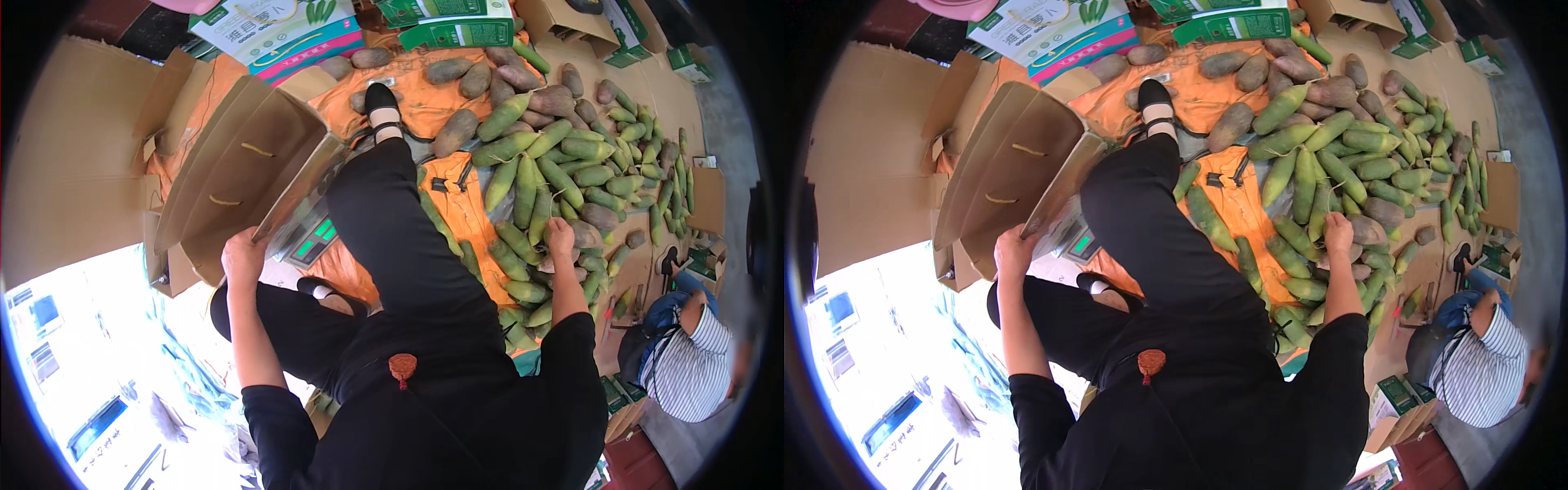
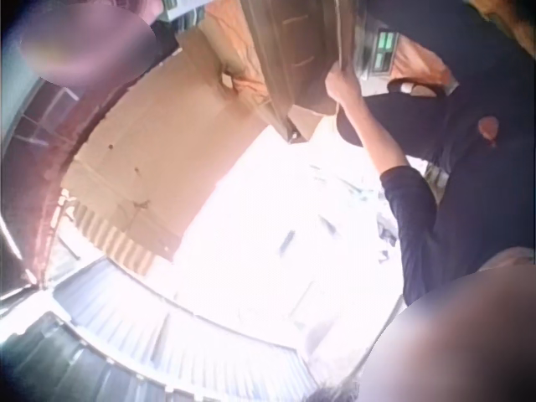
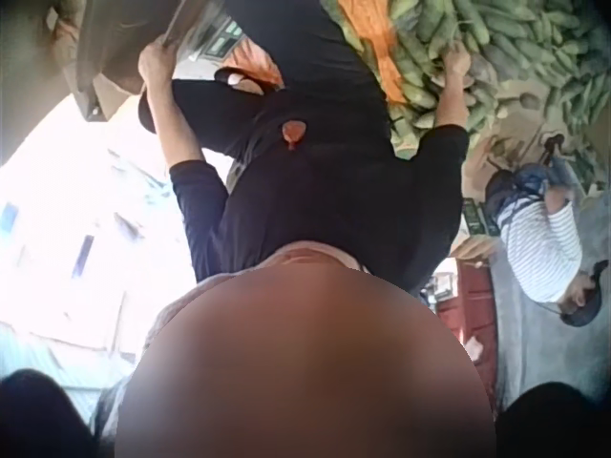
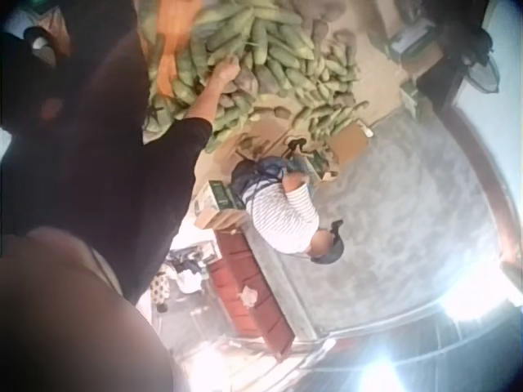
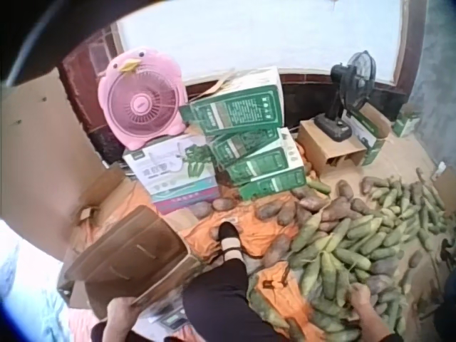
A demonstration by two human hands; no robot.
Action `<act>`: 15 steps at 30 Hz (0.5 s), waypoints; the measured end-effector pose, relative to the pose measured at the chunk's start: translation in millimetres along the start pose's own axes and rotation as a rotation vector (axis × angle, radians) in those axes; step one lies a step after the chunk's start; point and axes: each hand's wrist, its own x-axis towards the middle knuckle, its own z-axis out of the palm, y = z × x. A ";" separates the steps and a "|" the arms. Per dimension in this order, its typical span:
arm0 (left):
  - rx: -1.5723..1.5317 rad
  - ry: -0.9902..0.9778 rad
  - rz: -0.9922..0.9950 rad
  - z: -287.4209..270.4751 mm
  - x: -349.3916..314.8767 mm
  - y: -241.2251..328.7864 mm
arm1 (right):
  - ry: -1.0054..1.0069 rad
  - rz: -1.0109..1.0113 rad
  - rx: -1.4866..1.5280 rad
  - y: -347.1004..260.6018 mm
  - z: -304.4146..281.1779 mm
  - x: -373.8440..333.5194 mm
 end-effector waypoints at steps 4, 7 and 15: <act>-0.029 -0.011 0.052 0.5 -0.2 -2.2 | 0.070 -0.036 0.462 -4.8 -20.8 -1.0; -0.020 0.003 0.066 0.7 -6.3 -7.1 | 0.075 -0.098 0.537 -92.6 -58.3 -5.6; 0.031 0.017 0.117 -1.2 -15.2 -3.4 | -0.194 -0.584 1.064 -343.4 -115.5 -46.6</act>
